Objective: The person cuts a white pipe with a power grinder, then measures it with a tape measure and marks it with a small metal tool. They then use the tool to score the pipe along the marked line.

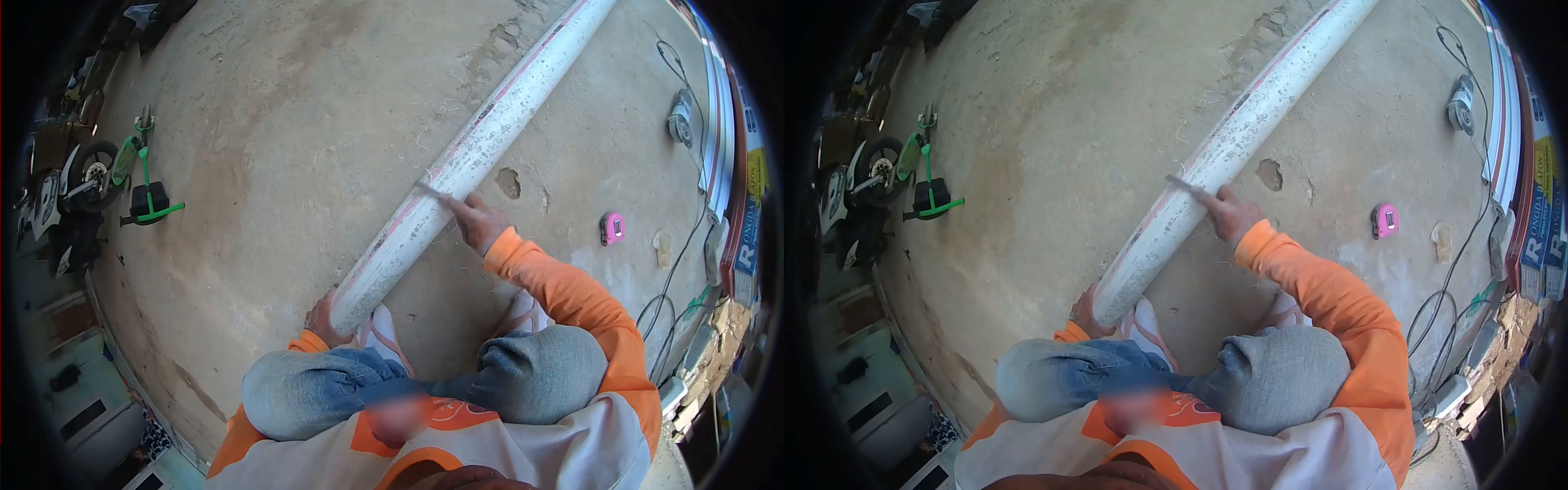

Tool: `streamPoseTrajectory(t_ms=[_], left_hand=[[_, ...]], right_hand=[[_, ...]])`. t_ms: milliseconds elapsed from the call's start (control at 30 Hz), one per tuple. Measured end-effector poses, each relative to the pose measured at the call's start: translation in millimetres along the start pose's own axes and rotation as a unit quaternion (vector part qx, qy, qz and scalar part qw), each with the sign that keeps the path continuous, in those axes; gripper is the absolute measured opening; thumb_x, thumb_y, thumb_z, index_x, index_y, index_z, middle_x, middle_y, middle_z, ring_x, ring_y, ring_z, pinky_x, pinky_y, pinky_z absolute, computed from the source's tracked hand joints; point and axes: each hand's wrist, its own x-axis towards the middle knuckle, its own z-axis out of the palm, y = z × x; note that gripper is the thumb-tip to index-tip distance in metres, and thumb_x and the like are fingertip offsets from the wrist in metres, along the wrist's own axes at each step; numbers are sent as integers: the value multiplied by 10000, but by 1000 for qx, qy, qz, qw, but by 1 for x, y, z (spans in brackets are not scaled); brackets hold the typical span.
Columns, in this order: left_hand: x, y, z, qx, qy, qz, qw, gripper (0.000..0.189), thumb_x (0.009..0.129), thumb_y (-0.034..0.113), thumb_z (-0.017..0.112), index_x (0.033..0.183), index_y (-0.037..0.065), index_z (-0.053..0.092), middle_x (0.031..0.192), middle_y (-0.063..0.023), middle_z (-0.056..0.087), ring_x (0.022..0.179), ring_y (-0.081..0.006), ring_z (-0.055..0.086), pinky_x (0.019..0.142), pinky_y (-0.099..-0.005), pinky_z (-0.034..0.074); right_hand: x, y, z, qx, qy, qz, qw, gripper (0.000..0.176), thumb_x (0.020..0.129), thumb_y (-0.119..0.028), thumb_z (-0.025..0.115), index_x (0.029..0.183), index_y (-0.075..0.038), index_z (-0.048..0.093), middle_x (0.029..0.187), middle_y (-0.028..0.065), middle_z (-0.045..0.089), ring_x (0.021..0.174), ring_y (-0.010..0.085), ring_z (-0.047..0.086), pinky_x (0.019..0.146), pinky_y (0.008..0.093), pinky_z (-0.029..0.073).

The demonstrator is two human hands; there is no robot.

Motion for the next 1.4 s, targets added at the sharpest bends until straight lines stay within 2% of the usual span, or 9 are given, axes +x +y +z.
streamPoseTrajectory(t_ms=[133,333,400,533,800,933,1200,1300,1400], left_hand=[[-7,2,6,-3,37,41,998,997,492,324,821,1308,71,306,1103,-202,511,1007,-389,516,852,-487,403],[-12,21,8,-17,138,70,988,1014,484,323,828,1308,54,302,1116,-208,507,1019,-374,518,835,-494,400],[-10,1,12,32,102,84,991,993,509,324,817,1307,38,299,1122,-210,504,1023,-370,515,831,-489,395],[-9,9,3,45,66,57,995,975,531,323,807,1301,14,295,1121,-220,501,1031,-380,509,833,-491,391],[-12,3,15,22,127,95,987,943,585,416,776,1286,-12,313,1110,-243,496,1002,-397,515,846,-515,373],[-15,9,17,35,122,76,989,933,579,424,778,1272,-20,336,1106,-237,498,990,-394,520,823,-514,384],[-13,9,31,43,218,98,970,956,544,399,794,1277,-15,341,1136,-229,481,1017,-389,502,848,-516,367],[-15,-16,36,44,110,52,992,1025,510,387,804,1307,-7,295,1185,-228,446,1068,-376,473,881,-505,354],[-3,12,18,63,147,122,980,1079,491,369,808,1340,13,245,1234,-220,406,1131,-365,424,917,-495,334]], right_hand=[[71,118,-75,-56,205,155,965,301,844,-89,502,1129,-158,569,859,179,580,718,355,583,670,421,480],[-5,-21,4,14,-121,5,993,494,822,-79,515,1274,-269,453,855,157,520,700,371,591,604,426,498],[-18,-17,15,16,-78,-74,994,489,821,-71,509,1267,-267,467,831,153,512,673,366,584,565,425,490],[53,71,-57,-21,182,105,978,388,798,-69,547,1159,-214,547,788,148,533,645,348,566,588,423,472],[-11,-24,-2,-24,-110,-58,992,477,811,-85,528,1257,-245,469,821,125,502,624,329,575,556,413,489],[58,66,-70,-101,162,116,975,377,840,-82,487,1191,-218,519,832,138,545,676,329,598,582,406,498],[-3,-26,-12,-57,-161,-1,985,477,827,-101,507,1274,-256,447,906,160,512,690,344,600,590,420,505],[56,54,-71,-90,124,155,976,384,835,-98,493,1190,-239,530,857,155,559,758,339,597,661,422,491],[72,102,-100,-139,134,220,956,364,846,-104,473,1183,-232,530,903,164,565,790,345,596,693,417,489]])
